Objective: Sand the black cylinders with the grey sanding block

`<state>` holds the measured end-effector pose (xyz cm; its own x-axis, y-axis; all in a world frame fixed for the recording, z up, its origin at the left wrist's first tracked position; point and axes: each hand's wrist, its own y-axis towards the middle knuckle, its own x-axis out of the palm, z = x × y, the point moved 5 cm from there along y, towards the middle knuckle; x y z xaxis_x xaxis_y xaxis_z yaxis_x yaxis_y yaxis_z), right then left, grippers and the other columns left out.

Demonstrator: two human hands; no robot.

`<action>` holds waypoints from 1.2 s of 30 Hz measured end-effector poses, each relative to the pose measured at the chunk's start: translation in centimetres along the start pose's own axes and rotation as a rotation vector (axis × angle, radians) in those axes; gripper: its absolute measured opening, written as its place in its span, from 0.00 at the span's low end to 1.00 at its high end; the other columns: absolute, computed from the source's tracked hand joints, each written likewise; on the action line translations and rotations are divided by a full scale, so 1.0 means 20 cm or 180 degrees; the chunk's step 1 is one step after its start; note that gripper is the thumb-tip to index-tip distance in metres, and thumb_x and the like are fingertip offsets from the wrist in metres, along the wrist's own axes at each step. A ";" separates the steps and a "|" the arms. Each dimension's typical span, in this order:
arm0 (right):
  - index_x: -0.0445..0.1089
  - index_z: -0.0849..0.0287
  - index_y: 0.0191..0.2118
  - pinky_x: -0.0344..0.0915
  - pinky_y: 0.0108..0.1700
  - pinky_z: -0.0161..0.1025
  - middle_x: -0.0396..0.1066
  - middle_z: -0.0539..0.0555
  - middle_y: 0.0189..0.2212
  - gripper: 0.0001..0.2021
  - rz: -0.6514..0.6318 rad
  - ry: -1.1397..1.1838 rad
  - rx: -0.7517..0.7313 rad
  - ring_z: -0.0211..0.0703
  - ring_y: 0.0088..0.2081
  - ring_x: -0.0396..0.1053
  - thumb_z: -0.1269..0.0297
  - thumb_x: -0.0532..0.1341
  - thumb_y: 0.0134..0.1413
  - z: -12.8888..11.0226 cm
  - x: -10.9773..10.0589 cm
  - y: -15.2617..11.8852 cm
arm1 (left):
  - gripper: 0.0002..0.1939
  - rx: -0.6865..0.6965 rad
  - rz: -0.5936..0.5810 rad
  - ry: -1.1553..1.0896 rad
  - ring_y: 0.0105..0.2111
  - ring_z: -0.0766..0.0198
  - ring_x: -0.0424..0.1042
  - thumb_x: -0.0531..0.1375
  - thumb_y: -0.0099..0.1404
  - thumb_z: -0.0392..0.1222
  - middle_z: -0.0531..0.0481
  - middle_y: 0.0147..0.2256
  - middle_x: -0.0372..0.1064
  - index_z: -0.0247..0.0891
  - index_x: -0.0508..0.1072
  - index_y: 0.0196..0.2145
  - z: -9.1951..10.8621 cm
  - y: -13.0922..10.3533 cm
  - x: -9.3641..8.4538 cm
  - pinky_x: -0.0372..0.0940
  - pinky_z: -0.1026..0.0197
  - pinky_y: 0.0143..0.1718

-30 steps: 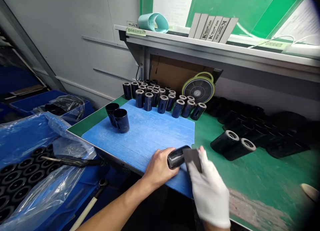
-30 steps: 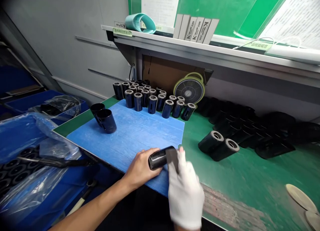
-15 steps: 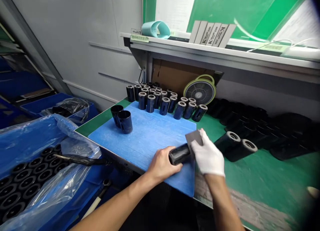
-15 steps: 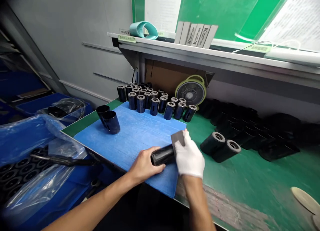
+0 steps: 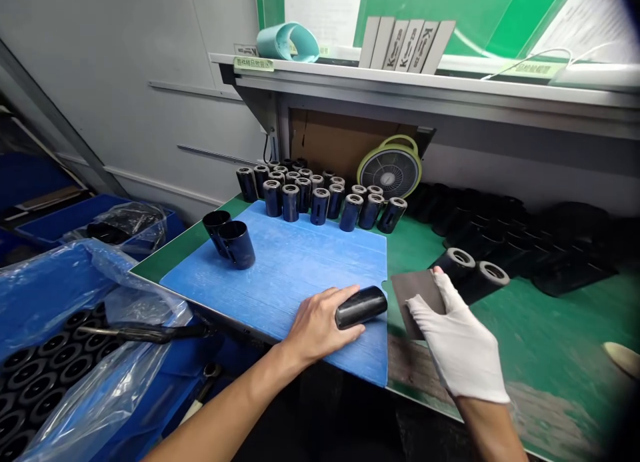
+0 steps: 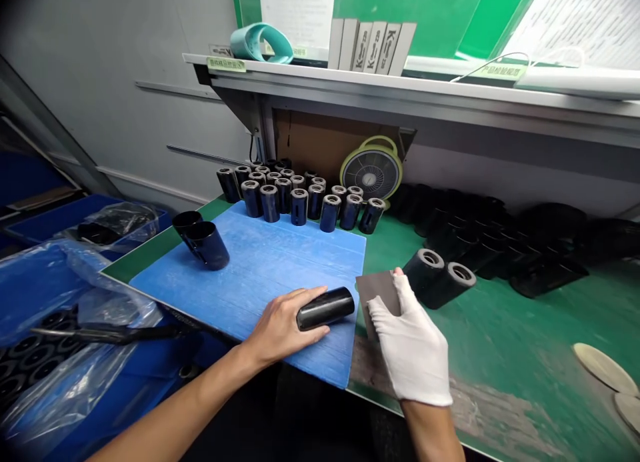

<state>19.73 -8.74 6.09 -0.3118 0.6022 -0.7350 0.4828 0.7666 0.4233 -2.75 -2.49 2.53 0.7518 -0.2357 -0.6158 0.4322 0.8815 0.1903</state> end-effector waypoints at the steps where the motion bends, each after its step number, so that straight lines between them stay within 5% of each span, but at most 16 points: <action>1: 0.64 0.47 0.66 0.72 0.46 0.39 0.75 0.49 0.53 0.29 0.0019 -0.0019 -0.0053 0.45 0.45 0.77 0.49 0.61 0.59 -0.01 0.01 -0.03 | 0.34 0.0039 -0.0018 -0.0053 0.51 0.50 0.76 0.71 0.56 0.45 0.50 0.54 0.76 0.48 0.71 0.61 0.00 0.00 0.00 0.69 0.52 0.56; 8: 0.61 0.48 0.68 0.68 0.40 0.38 0.77 0.55 0.45 0.25 0.0057 -0.0746 -0.0908 0.44 0.39 0.75 0.56 0.54 0.68 -0.21 0.15 -0.13 | 0.32 0.0066 0.0047 -0.0114 0.50 0.52 0.78 0.70 0.56 0.43 0.51 0.53 0.77 0.49 0.73 0.59 0.00 -0.02 0.00 0.70 0.54 0.55; 13: 0.67 0.45 0.64 0.69 0.43 0.39 0.72 0.53 0.55 0.24 -0.0258 -0.1000 -0.1549 0.43 0.41 0.74 0.68 0.49 0.68 -0.22 0.14 -0.18 | 0.32 0.0051 0.0017 -0.0109 0.49 0.52 0.78 0.70 0.55 0.42 0.52 0.52 0.78 0.50 0.74 0.58 -0.01 -0.01 0.01 0.71 0.55 0.53; 22: 0.72 0.46 0.59 0.71 0.48 0.41 0.67 0.52 0.62 0.24 -0.0366 -0.1032 -0.1694 0.47 0.50 0.73 0.70 0.47 0.66 -0.25 0.14 -0.14 | 0.32 0.0007 -0.0010 -0.0131 0.47 0.51 0.79 0.70 0.55 0.44 0.53 0.51 0.78 0.51 0.74 0.58 -0.01 -0.01 0.01 0.72 0.55 0.52; 36: 0.65 0.50 0.65 0.73 0.46 0.43 0.71 0.56 0.58 0.24 -0.0128 -0.0754 -0.1076 0.50 0.49 0.74 0.62 0.53 0.65 -0.21 0.14 -0.08 | 0.31 0.0006 0.0035 -0.0089 0.48 0.51 0.79 0.70 0.56 0.46 0.54 0.51 0.78 0.50 0.74 0.58 -0.02 -0.01 0.00 0.71 0.54 0.54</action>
<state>14.66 -7.36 5.59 -0.1089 0.5324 -0.8394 0.1659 0.8423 0.5128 -2.94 -2.45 2.25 0.7701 -0.2373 -0.5921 0.4247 0.8833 0.1984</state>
